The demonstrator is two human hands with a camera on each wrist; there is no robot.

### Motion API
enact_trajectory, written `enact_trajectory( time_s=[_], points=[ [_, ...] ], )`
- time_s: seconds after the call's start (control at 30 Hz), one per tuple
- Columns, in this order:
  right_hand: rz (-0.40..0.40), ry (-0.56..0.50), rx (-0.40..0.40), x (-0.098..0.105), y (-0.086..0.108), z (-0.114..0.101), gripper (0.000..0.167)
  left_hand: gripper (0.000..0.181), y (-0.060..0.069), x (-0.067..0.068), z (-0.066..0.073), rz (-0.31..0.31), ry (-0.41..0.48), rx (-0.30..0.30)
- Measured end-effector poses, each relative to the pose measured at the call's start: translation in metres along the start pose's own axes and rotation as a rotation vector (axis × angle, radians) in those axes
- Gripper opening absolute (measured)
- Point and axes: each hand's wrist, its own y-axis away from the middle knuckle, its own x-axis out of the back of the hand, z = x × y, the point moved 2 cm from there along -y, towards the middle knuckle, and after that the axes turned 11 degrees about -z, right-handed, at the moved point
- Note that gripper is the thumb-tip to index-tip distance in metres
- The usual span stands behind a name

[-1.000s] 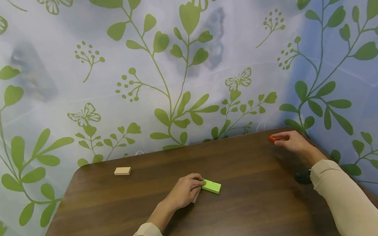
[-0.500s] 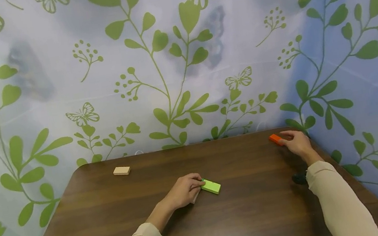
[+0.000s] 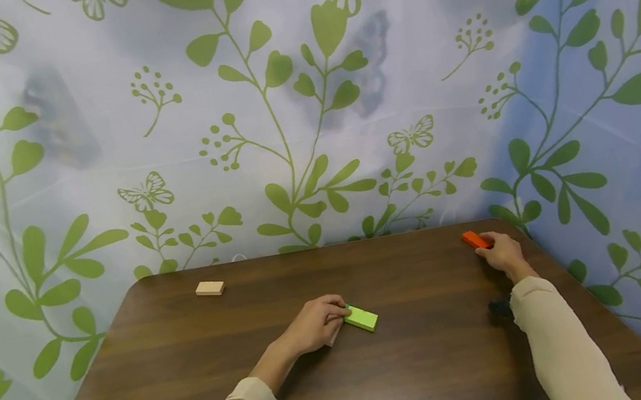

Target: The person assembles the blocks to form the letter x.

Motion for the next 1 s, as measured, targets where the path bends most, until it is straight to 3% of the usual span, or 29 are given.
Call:
enact_trajectory(
  time_s=[0.17, 0.33, 0.7, 1.0],
  points=[
    [0.015, -0.138, -0.069, 0.002, 0.005, 0.009, 0.054, 0.024, -0.001, 0.003, 0.001, -0.015, 0.003, 0.007],
    [0.029, -0.203, -0.089, -0.001, 0.007, 0.011, 0.055, 0.024, 0.001, 0.004, -0.001, -0.026, 0.008, 0.032],
    [-0.042, -0.202, -0.021, -0.002, 0.016, 0.023, 0.052, 0.023, -0.001, -0.007, 0.0, -0.047, -0.03, 0.042],
    [-0.02, -0.18, 0.141, 0.009, 0.011, -0.019, 0.05, 0.023, -0.005, 0.002, 0.003, -0.027, -0.076, 0.013]
  ],
)
